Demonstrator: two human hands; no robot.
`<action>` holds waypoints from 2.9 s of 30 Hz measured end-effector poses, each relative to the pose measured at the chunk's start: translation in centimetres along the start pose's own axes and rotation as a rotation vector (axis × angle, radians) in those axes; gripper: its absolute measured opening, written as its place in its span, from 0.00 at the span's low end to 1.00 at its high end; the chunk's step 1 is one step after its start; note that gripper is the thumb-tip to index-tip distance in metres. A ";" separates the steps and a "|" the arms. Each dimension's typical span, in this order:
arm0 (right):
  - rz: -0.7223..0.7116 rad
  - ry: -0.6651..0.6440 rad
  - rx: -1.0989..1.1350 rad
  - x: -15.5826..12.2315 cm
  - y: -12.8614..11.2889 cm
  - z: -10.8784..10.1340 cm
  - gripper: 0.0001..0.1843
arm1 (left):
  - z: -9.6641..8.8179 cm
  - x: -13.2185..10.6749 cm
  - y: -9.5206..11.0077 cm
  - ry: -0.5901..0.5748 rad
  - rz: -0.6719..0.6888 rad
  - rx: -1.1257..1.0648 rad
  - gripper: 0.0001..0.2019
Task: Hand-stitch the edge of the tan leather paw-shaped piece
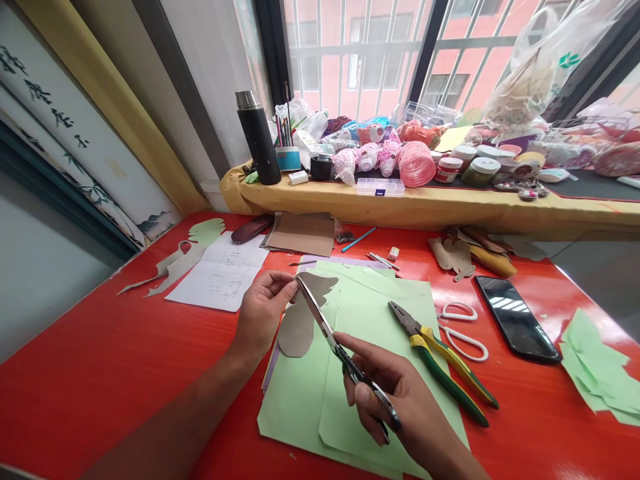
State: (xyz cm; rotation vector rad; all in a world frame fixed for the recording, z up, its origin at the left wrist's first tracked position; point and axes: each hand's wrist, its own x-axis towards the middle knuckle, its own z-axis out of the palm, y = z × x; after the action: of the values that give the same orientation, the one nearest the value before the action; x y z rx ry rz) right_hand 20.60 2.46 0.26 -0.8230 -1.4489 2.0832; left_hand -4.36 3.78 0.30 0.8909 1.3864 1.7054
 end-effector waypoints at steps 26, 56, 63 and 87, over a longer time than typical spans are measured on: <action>-0.036 -0.018 0.027 -0.3 0.0 0.2 0.46 | -0.3 -1.0 0.4 0.051 0.319 0.352 0.01; 0.045 0.147 0.017 -0.6 -0.7 0.1 0.49 | 0.5 0.1 0.9 0.030 -0.364 -0.356 0.21; 0.038 0.145 0.013 -0.4 -0.6 0.4 0.48 | 0.7 0.0 1.1 0.009 -0.403 -0.406 0.21; 0.020 0.094 0.063 -0.4 -0.8 0.5 0.46 | 0.7 -0.1 0.7 -0.067 -0.392 -0.361 0.21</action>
State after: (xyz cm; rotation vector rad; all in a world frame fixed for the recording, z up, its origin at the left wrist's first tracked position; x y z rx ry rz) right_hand 20.57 2.17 1.21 -0.9017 -1.3247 2.0650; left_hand -3.76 3.92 1.14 0.4365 1.0760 1.5368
